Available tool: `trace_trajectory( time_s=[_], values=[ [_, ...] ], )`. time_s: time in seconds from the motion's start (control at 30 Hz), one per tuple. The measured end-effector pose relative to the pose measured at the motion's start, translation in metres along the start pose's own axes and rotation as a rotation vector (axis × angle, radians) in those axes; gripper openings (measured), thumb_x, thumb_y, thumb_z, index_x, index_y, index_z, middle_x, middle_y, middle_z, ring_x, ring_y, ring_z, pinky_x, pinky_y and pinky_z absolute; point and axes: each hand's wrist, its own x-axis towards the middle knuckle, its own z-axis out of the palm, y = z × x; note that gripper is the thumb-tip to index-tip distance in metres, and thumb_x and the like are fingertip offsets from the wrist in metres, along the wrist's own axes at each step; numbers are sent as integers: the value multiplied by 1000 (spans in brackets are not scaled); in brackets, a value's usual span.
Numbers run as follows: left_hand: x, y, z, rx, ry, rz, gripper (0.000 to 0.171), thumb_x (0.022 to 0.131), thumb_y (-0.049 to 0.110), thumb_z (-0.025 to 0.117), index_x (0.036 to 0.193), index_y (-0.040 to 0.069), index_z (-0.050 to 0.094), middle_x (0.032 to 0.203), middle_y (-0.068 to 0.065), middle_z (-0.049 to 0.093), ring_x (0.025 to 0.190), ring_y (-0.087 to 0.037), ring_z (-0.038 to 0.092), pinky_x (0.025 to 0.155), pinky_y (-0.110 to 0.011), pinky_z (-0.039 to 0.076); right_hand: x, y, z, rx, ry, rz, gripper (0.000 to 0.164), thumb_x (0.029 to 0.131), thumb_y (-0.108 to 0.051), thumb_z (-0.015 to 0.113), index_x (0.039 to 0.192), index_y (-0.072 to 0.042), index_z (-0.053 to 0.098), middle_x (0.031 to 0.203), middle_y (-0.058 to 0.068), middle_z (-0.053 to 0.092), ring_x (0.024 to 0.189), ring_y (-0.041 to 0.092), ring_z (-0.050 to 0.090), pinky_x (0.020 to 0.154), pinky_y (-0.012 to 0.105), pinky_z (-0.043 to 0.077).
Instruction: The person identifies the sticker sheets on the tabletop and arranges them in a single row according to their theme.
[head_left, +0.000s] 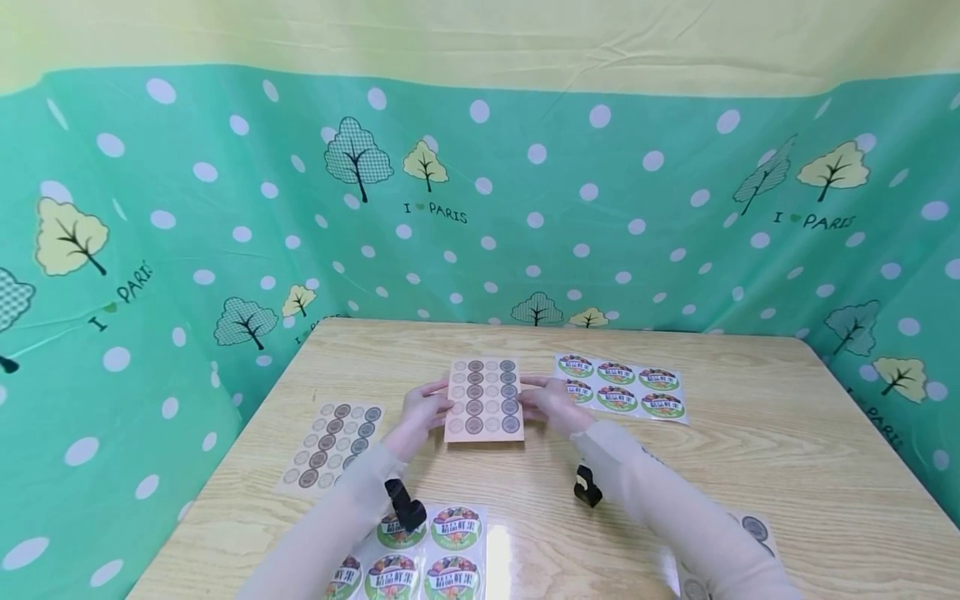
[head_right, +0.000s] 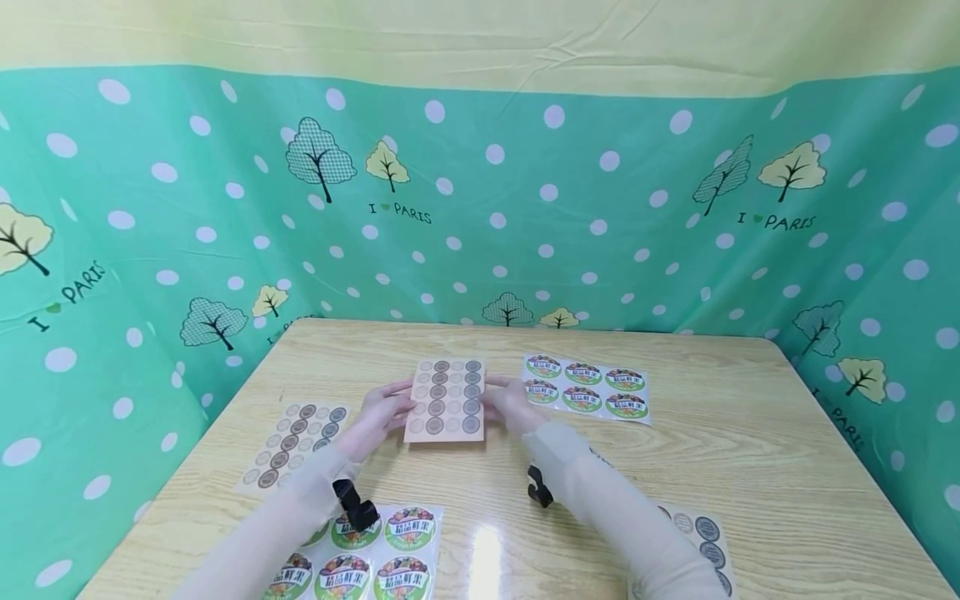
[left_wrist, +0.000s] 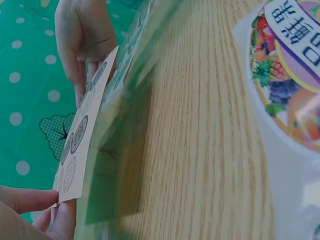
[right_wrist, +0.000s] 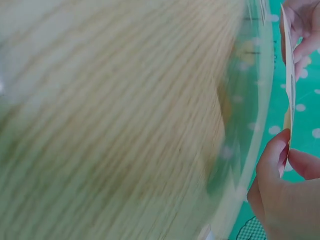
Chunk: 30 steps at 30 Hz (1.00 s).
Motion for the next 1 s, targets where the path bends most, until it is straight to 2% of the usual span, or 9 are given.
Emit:
trace_trajectory(
  time_s=[0.37,0.6,0.8,1.0],
  values=[
    [-9,-2,-17,56,-29,-10,47,73,-9,57,119,0,52,90,-14,62,64,-13,59,60,-26,53,-11,5,8,-5,-38,12,48,78,7,55,125,4,44,99,22,61,83,27,62,73,33,52],
    [-15,-1,-29,104,-61,-9,46,74,-6,58,120,1,51,92,-15,63,70,-16,60,66,-30,53,-16,9,14,-15,-56,15,46,78,7,55,123,4,44,96,21,62,78,24,63,70,32,53],
    [-15,-3,-43,148,-76,-18,48,73,-4,60,120,2,51,90,-12,63,72,-16,61,69,-32,53,-22,12,21,-1,-82,4,46,78,9,54,123,7,42,95,24,61,77,27,63,69,34,53],
    [-13,-7,-58,164,-105,-16,49,74,-4,59,121,1,48,92,-14,61,77,-20,61,72,-34,53,-27,15,30,1,-97,7,47,78,9,55,122,7,42,93,23,61,77,28,63,72,38,52]
  ],
)
